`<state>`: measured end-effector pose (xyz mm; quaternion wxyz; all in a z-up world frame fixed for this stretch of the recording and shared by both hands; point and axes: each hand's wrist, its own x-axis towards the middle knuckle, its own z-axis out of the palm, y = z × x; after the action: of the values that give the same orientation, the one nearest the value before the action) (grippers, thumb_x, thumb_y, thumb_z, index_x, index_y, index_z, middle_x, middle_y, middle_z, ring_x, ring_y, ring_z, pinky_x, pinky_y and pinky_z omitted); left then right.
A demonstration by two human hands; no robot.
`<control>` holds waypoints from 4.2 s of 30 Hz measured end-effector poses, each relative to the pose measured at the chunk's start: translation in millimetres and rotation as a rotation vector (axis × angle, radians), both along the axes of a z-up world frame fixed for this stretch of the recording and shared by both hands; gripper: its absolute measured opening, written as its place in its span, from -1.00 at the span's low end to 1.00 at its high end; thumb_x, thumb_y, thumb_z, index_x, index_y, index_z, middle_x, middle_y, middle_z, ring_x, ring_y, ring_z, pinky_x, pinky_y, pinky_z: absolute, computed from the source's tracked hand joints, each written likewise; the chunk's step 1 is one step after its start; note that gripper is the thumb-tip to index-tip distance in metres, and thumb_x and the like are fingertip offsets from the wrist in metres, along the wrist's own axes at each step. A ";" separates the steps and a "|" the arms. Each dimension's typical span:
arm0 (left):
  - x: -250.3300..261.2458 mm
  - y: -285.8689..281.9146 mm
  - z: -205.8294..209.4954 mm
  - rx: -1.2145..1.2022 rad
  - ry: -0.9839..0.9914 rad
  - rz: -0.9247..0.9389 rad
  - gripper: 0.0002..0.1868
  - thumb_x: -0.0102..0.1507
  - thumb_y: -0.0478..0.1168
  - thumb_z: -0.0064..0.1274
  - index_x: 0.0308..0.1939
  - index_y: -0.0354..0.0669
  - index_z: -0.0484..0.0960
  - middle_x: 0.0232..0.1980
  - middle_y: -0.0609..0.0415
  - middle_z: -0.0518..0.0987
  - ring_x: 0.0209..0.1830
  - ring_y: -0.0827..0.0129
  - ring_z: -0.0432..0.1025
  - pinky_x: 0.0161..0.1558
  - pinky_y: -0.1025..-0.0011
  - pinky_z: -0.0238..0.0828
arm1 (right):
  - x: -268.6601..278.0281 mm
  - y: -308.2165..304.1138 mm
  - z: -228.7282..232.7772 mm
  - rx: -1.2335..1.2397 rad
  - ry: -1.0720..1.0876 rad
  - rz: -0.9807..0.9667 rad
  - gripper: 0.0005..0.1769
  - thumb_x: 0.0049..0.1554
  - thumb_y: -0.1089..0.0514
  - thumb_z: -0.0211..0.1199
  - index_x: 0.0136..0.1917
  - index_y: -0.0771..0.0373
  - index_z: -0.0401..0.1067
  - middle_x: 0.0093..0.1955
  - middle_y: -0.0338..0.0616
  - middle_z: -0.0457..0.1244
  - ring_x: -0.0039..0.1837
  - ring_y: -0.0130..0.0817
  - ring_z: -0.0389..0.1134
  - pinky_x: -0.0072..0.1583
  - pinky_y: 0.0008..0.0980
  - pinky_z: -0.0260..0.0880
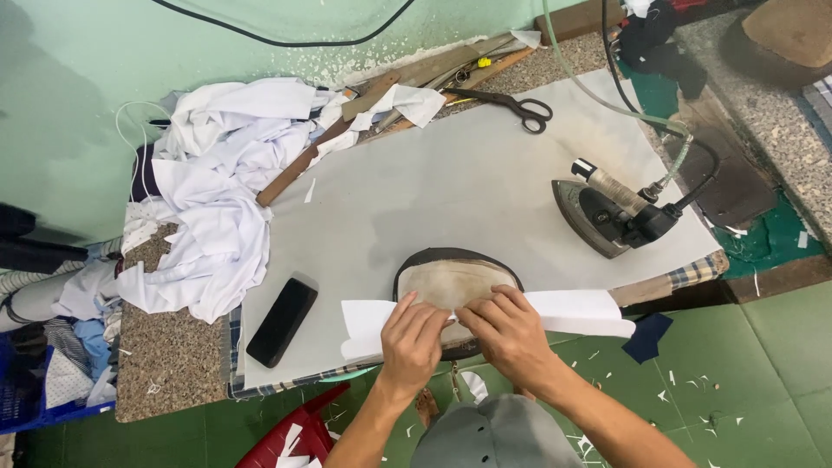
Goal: The person irons a white fabric piece on a curved ironing board using a steam iron. They repeatedly smooth the fabric with their hands, use a black rectangular object to press down on the material, and adjust the fabric's position while ironing.
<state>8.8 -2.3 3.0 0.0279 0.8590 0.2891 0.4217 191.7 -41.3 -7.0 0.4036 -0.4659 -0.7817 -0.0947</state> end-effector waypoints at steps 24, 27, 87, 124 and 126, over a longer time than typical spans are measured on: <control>-10.9 4.9 -73.7 -0.122 0.113 0.028 -0.88 0.33 -0.28 0.04 -0.24 -0.04 0.68 -0.38 0.17 0.63 -0.16 0.27 0.59 0.32 0.02 0.30 | -1.9 2.2 -52.7 -0.025 0.100 -0.004 -0.77 0.23 0.25 0.06 -0.15 0.15 0.53 -0.30 -0.17 0.27 -0.24 -0.24 0.35 0.11 -0.13 0.42; -2.7 4.6 -63.0 -0.119 0.114 0.013 -0.90 0.31 -0.28 0.06 -0.25 -0.02 0.68 -0.37 0.17 0.63 -0.14 0.26 0.59 0.32 0.00 0.28 | 1.2 2.5 -67.9 -0.034 0.083 0.019 -0.75 0.23 0.26 0.02 -0.14 0.15 0.52 -0.30 -0.17 0.26 -0.24 -0.23 0.35 0.12 -0.14 0.41; -21.0 15.2 -25.3 -0.207 0.094 -0.055 -0.89 0.30 -0.27 0.13 -0.34 -0.17 0.65 -0.38 0.06 0.62 -0.28 0.22 0.55 0.27 -0.01 0.30 | -3.0 11.0 -43.3 -0.209 0.026 0.114 -0.87 0.20 0.33 0.08 -0.13 0.23 0.44 -0.23 -0.15 0.25 -0.21 -0.19 0.23 0.03 -0.23 0.26; -6.5 54.1 31.7 0.248 -0.343 0.487 -0.83 0.30 -0.52 0.13 -0.05 -0.45 0.72 -0.04 -0.31 0.69 -0.03 -0.04 0.61 -0.04 0.23 0.56 | 287.0 48.2 -144.2 -0.246 -0.729 -0.617 -0.70 0.27 0.12 0.22 0.23 0.16 0.56 0.23 -0.10 0.43 0.25 -0.25 0.47 0.37 -0.29 0.40; -3.4 27.5 -54.4 0.078 -0.197 0.396 -0.68 0.24 -0.49 0.14 0.08 -0.28 0.66 0.11 -0.22 0.62 0.12 0.02 0.52 0.14 0.13 0.46 | 302.0 78.0 -146.9 -0.444 -0.661 -0.593 -0.57 0.21 0.02 0.25 0.33 0.08 0.51 0.18 -0.15 0.43 0.20 -0.22 0.48 0.26 -0.24 0.47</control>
<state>5.4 25.2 -51.5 -0.0606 0.7405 0.4315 0.5117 493.7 36.7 -153.9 -0.0191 -0.6882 -0.7028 -0.1792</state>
